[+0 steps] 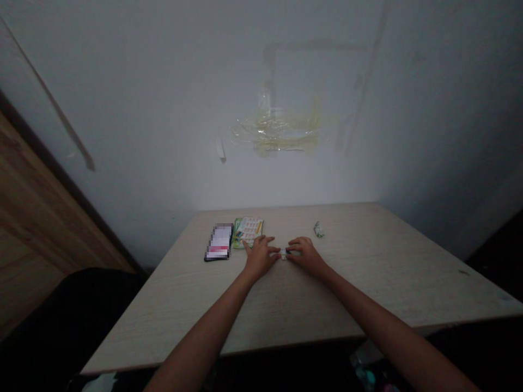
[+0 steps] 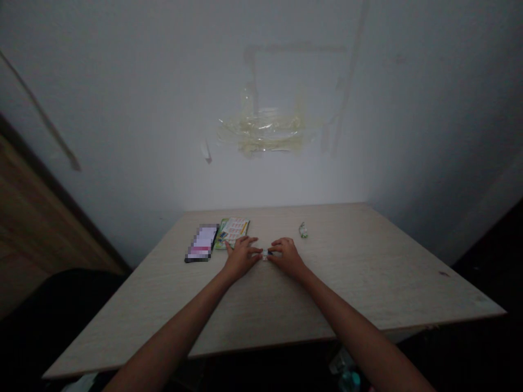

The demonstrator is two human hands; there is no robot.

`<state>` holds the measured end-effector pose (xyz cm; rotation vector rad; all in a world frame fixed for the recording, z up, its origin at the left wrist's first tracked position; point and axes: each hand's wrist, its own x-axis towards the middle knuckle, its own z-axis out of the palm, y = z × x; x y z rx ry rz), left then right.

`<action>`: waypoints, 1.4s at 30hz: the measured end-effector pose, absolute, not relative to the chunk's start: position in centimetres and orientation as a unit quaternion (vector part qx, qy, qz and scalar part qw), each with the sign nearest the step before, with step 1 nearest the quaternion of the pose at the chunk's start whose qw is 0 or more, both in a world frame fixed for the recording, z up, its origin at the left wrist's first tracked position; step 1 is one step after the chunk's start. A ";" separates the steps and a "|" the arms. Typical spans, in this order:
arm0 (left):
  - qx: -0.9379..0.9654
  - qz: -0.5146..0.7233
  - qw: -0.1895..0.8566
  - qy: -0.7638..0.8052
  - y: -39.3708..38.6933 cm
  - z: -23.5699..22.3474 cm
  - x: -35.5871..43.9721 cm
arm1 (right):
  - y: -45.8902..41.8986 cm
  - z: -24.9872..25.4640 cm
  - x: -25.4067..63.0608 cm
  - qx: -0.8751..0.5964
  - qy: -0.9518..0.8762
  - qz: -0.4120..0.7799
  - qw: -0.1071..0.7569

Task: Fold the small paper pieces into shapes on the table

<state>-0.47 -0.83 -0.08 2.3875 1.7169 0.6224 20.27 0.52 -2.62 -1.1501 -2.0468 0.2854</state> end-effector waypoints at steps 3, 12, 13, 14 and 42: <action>0.790 0.211 0.079 0.571 -0.8 -0.2 -0.1 | 0.7 -2.7 20.3 -0.453 -0.794 0.124 0.386; 0.769 0.236 0.098 0.586 -0.9 -0.3 0.3 | 1.0 -2.8 20.1 -0.490 -0.766 0.157 0.385; 0.768 0.237 0.098 0.587 -0.9 -0.3 0.3 | 1.1 -2.9 20.1 -0.495 -0.762 0.164 0.385; 0.767 0.240 0.097 0.587 -0.9 -0.4 0.3 | 1.1 -2.9 20.1 -0.499 -0.757 0.172 0.386; 0.726 0.367 0.122 0.568 -1.7 1.4 1.0 | 0.2 -1.2 20.2 -0.461 -0.722 0.227 0.463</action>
